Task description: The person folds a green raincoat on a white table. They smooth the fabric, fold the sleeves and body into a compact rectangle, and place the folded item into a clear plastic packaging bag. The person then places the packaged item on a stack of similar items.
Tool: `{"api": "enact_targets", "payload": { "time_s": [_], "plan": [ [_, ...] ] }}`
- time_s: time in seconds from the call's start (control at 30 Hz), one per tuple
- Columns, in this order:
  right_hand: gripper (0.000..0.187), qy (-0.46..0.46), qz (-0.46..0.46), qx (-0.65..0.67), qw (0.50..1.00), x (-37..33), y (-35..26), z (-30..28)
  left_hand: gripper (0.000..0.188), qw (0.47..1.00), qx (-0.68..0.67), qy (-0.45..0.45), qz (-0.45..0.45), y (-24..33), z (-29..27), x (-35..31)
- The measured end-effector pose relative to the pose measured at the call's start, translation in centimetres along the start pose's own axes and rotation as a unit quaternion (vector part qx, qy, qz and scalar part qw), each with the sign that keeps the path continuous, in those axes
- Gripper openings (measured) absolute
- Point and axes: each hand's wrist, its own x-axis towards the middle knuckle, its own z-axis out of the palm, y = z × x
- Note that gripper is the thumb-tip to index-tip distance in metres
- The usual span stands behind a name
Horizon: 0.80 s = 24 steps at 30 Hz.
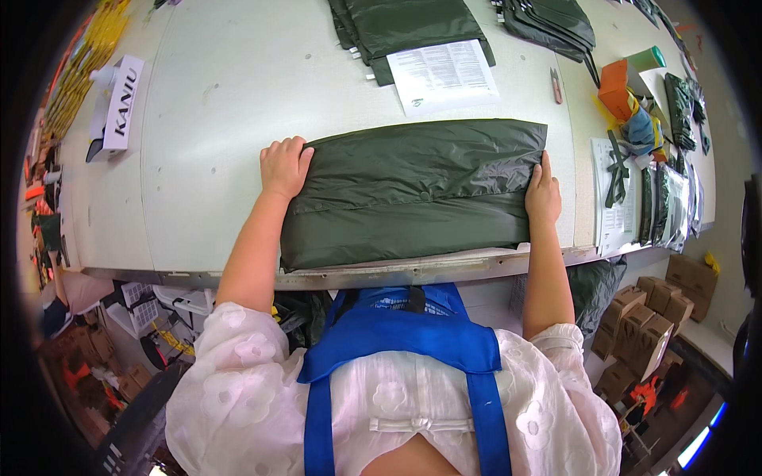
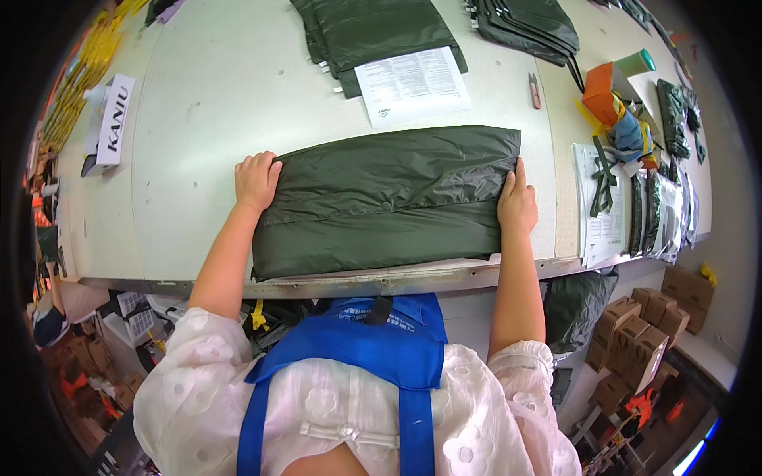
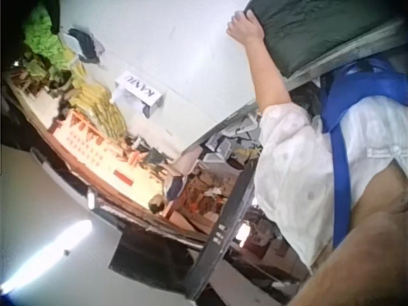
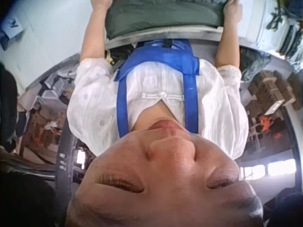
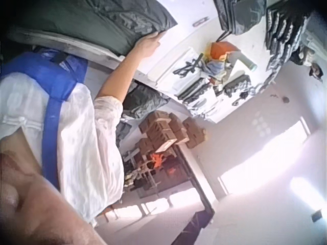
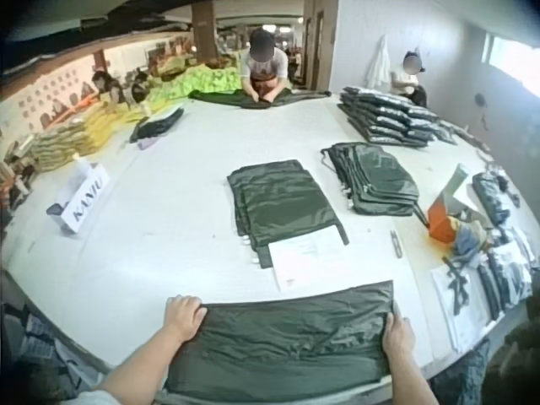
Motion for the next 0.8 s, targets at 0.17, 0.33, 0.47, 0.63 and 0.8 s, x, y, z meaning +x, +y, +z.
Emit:
{"api": "enact_targets", "payload": {
  "time_s": [0.17,0.33,0.47,0.63,0.8],
  "plan": [
    [0.048,-0.005,0.003,0.02,1.0,0.6,1.0,0.6,0.032,0.998,-0.024,0.056,0.025,0.3,0.9,0.4],
    [0.052,0.228,-0.202,0.008,0.952,-1.2,-3.0,-3.5,0.051,0.994,-0.023,0.1,0.023,4.2,-3.3,-5.4],
    [0.057,0.095,-0.26,-0.104,0.955,-2.2,-4.7,-1.1,0.058,0.999,0.007,0.012,0.035,4.3,-0.8,-8.5],
    [0.062,0.086,-0.236,-0.078,0.965,-1.0,-2.6,1.4,0.061,0.998,0.006,0.049,0.045,3.7,1.8,-8.1],
    [0.058,0.116,-0.327,0.151,0.926,-4.4,-4.2,-2.2,0.063,0.998,0.014,0.047,0.04,3.6,2.1,-8.3]
  ]
}}
